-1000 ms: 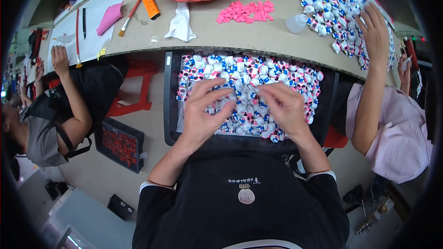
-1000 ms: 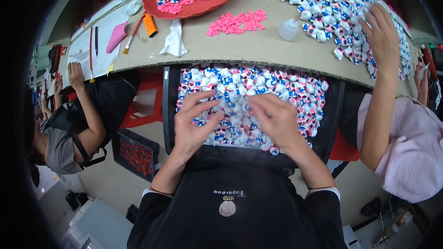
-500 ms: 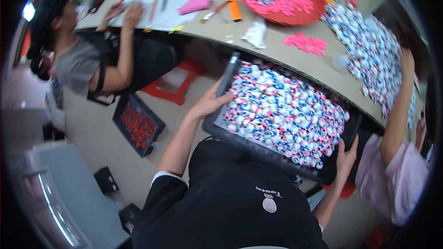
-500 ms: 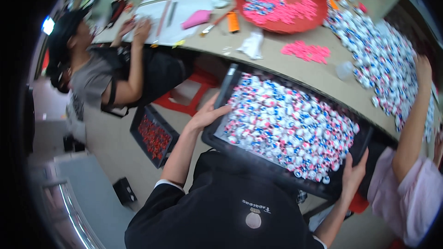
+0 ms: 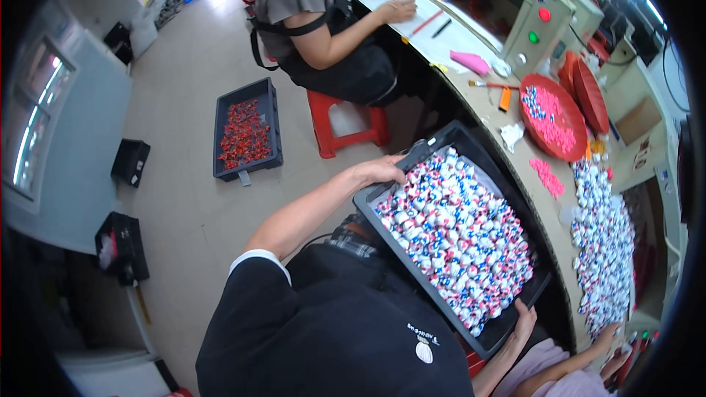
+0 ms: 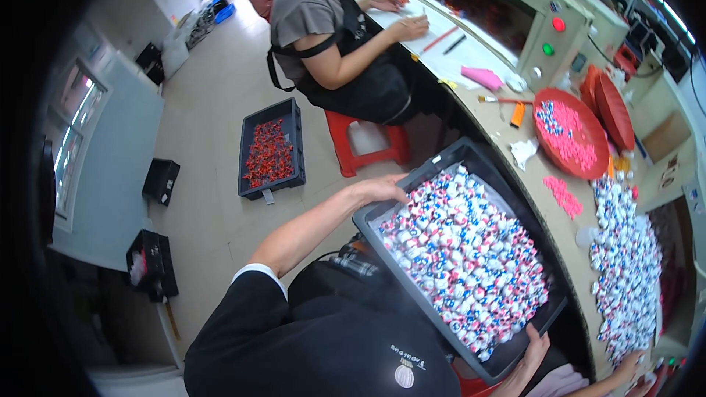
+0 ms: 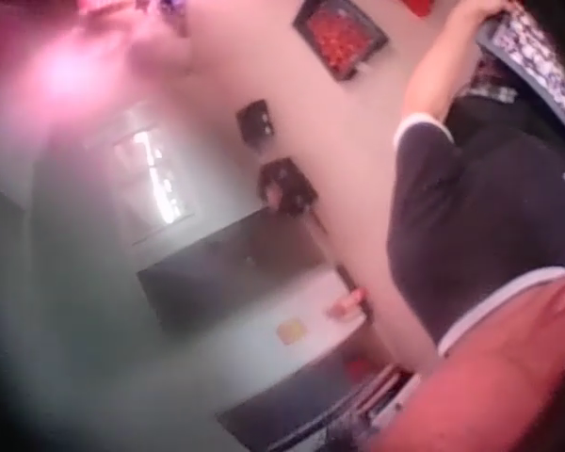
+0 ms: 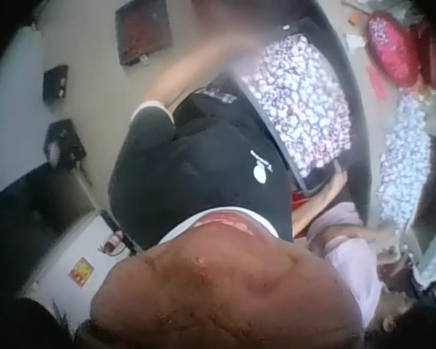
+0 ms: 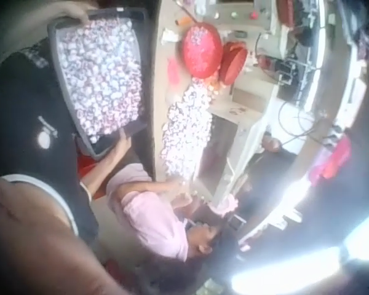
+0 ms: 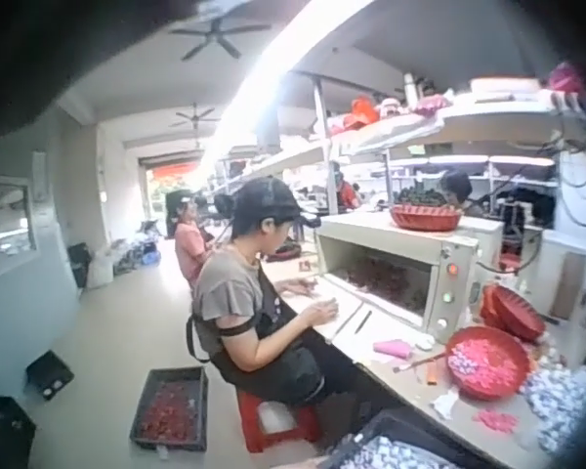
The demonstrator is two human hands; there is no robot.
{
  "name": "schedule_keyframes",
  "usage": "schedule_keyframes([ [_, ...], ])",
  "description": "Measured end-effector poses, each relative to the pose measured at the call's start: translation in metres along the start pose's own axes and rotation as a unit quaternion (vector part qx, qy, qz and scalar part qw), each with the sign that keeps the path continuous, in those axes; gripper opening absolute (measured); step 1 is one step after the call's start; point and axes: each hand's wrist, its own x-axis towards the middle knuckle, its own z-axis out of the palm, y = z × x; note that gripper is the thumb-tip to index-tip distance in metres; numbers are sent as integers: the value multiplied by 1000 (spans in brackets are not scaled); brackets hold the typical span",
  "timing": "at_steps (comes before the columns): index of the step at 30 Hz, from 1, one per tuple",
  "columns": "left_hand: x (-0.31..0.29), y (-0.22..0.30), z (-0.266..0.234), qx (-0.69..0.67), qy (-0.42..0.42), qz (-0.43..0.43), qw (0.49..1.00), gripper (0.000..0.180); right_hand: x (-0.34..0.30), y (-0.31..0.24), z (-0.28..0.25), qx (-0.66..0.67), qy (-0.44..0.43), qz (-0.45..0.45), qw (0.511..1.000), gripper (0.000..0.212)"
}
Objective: Gluing small pink plastic decorative pieces onto white and blue plastic figurines on a factory assembly line.
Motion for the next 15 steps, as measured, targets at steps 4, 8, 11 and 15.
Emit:
schedule_keyframes([
  [4, -16, -16, -1, -2, 45, -15, 999, 57, 17, -2, 0, -5, -24, -17, 1000, 25],
  [8, -37, -11, 4, -51, 57, -15, 997, 61, 17, -16, 17, -23, -48, -16, 998, 26],
  [11, -29, -26, 2, -57, 37, 9, 998, 65, 34, -15, 16, -39, -50, -21, 998, 27],
  [15, -23, -28, -4, -58, 54, -37, 996, 65, 36, -19, 25, -61, -25, -14, 998, 26],
])
